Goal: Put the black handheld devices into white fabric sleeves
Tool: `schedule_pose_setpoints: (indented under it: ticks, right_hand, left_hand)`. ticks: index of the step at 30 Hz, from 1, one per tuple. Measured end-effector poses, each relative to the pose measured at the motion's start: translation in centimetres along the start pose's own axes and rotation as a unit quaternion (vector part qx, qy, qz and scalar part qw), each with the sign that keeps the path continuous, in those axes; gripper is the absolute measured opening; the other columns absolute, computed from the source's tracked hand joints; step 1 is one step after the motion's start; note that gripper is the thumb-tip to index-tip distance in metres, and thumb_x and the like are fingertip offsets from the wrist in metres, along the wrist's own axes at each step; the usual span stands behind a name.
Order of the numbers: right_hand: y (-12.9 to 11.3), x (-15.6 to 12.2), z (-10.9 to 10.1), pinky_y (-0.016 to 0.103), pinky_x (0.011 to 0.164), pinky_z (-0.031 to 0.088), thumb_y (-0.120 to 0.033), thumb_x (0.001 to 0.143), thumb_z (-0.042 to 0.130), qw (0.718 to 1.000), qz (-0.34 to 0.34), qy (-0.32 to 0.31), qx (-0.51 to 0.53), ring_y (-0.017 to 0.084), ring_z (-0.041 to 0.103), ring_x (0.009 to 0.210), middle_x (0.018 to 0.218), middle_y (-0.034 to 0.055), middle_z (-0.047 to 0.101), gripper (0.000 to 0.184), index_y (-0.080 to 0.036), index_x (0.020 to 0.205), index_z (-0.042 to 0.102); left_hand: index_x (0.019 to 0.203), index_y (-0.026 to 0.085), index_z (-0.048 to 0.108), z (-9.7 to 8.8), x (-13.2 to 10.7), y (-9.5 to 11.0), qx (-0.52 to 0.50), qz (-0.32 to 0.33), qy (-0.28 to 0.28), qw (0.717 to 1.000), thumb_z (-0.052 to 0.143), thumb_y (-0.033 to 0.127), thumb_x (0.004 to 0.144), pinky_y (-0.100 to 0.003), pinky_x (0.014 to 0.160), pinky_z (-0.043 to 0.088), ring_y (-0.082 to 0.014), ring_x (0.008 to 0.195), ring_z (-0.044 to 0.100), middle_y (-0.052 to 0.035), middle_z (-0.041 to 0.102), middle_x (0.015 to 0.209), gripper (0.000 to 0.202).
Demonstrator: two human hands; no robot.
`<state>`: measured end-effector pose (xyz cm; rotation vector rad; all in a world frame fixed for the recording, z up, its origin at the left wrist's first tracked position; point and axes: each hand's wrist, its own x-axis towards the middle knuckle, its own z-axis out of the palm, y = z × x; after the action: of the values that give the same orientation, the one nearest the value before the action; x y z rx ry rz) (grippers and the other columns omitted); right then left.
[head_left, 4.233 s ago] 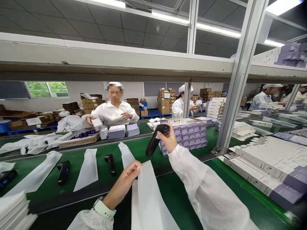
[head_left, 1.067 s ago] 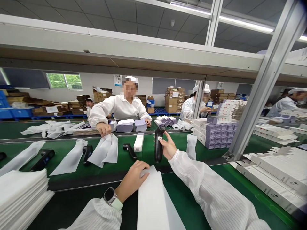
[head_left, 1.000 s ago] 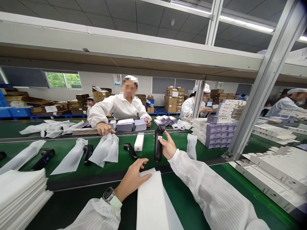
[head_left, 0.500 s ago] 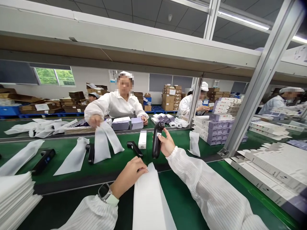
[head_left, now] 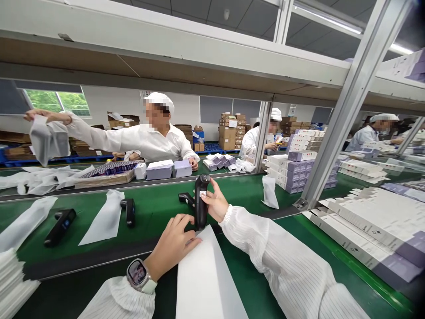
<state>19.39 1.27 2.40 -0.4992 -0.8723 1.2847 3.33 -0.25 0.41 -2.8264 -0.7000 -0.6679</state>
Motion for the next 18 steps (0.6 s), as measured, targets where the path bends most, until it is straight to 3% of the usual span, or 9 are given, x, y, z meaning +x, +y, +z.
schedule_pose_setpoints:
  ticks: [6, 10, 13, 15, 18]
  right_hand:
    - [0.1, -0.2, 0.2, 0.031, 0.055, 0.044, -0.022, 0.054, 0.068, 0.997, 0.049, 0.003, -0.062, 0.014, 0.054, 0.062, 0.071, -0.0033, 0.052, 0.081, -0.034, 0.118, 0.022]
    - [-0.3, 0.0, 0.0, 0.025, 0.054, 0.041, -0.035, 0.057, 0.067, 0.978, 0.112, -0.028, -0.172, 0.012, 0.052, 0.059, 0.067, -0.0037, 0.051, 0.056, -0.027, 0.105, 0.039]
    - [-0.9, -0.1, -1.1, 0.02, 0.055, 0.038, -0.045, 0.06, 0.062, 0.941, 0.153, -0.113, -0.28, 0.009, 0.049, 0.063, 0.068, -0.0017, 0.052, 0.036, -0.018, 0.082, 0.054]
    - [-1.2, -0.3, -1.9, 0.02, 0.06, 0.038, -0.052, 0.058, 0.059, 0.917, 0.199, -0.2, -0.28, 0.009, 0.05, 0.067, 0.072, 0.0009, 0.054, 0.042, -0.013, 0.075, 0.057]
    - [-1.2, -1.0, -2.8, 0.025, 0.063, 0.04, -0.052, 0.043, 0.067, 0.881, 0.265, -0.318, -0.228, 0.012, 0.053, 0.065, 0.069, 0.0027, 0.057, 0.051, -0.009, 0.071, 0.059]
  left_hand:
    - [0.052, 0.017, 0.052, -0.6, 0.5, 0.1, -0.089, -0.093, 0.022, 0.991, 0.049, 0.037, 0.075, -0.039, 0.076, 0.035, -0.0234, 0.094, 0.037, -0.0038, 0.041, 0.094, 0.03]
    - [0.053, 0.018, 0.053, -1.1, 1.4, 0.0, -0.162, -0.187, 0.066, 0.967, 0.05, 0.041, 0.073, -0.043, 0.083, 0.032, -0.0244, 0.098, 0.031, -0.0034, 0.033, 0.102, 0.031]
    - [0.056, 0.019, 0.056, -2.1, 2.4, 0.3, -0.197, -0.23, 0.081, 0.95, 0.048, 0.041, 0.073, -0.047, 0.086, 0.03, -0.0259, 0.103, 0.027, -0.002, 0.025, 0.111, 0.029]
    - [0.056, 0.019, 0.056, -2.7, 3.0, 0.5, -0.226, -0.225, 0.07, 0.945, 0.048, 0.042, 0.074, -0.046, 0.085, 0.031, -0.0259, 0.105, 0.025, -0.001, 0.023, 0.113, 0.03]
    - [0.056, 0.018, 0.054, -3.2, 3.5, 0.6, -0.273, -0.227, 0.072, 0.932, 0.046, 0.043, 0.074, -0.044, 0.086, 0.032, -0.0249, 0.106, 0.027, -0.0018, 0.025, 0.111, 0.031]
